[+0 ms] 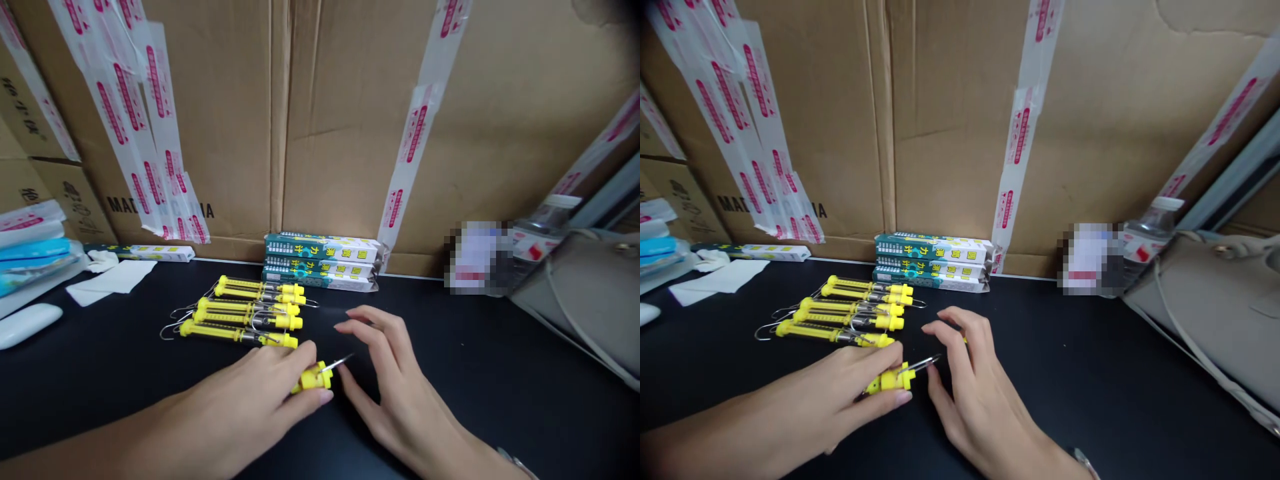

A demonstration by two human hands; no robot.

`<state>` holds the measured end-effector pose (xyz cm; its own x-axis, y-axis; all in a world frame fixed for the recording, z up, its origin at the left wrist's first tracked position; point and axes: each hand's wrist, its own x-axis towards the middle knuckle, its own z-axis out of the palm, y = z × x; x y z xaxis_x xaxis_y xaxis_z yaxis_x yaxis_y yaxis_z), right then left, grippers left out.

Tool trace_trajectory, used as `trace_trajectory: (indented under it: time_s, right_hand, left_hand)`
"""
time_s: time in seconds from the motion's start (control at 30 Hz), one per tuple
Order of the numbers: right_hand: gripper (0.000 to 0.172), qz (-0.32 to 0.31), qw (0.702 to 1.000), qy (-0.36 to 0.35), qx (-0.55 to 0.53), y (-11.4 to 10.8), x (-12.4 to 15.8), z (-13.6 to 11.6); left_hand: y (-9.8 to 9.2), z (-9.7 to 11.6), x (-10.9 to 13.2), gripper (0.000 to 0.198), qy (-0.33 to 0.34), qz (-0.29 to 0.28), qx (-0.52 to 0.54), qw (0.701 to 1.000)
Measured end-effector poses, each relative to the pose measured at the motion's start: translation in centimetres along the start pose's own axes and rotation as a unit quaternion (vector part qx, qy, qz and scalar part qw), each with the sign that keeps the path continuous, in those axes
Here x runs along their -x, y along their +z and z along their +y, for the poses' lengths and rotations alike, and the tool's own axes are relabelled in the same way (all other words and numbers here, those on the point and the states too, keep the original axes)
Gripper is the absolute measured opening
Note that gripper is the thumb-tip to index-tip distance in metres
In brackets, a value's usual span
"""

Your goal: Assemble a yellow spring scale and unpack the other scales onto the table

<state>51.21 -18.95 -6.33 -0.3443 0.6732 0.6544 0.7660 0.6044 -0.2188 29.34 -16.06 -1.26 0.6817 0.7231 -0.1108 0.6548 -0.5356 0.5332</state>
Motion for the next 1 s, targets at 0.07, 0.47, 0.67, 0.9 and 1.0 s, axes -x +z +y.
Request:
trace_trajectory:
  time_s: [0.07,0.47,0.67,0.9,1.0]
  right_hand:
    - [0.038,0.058,0.996,-0.055,0.033,-0.3,0.0,-0.1]
    - [0.014,0.011,0.994,-0.11,0.007,-0.8,-0.5,-1.6]
    - [0.02,-0.021,0.986,0.022,-0.167,0.2,0.1,-1.6]
    - [0.007,-0.098,0.965,0.074,-0.233,0.2,0.5,-1.2]
    - [0.004,-0.108,0.97,0.072,-0.206,0.2,0.2,-1.2]
  left_hand:
    - [-0.4,-0.3,0.0,0.034,0.008,0.0,0.039,0.999]
    - [0.1,0.5,-1.6,0.038,-0.108,-0.158,0.476,0.858]
    - [1.2,-0.3,-2.0,0.06,-0.082,-0.119,0.516,0.845]
    - [1.6,-0.4,-2.1,0.06,-0.109,-0.119,0.569,0.807]
    - [1.6,-0.4,-2.1,0.058,-0.101,-0.125,0.567,0.808]
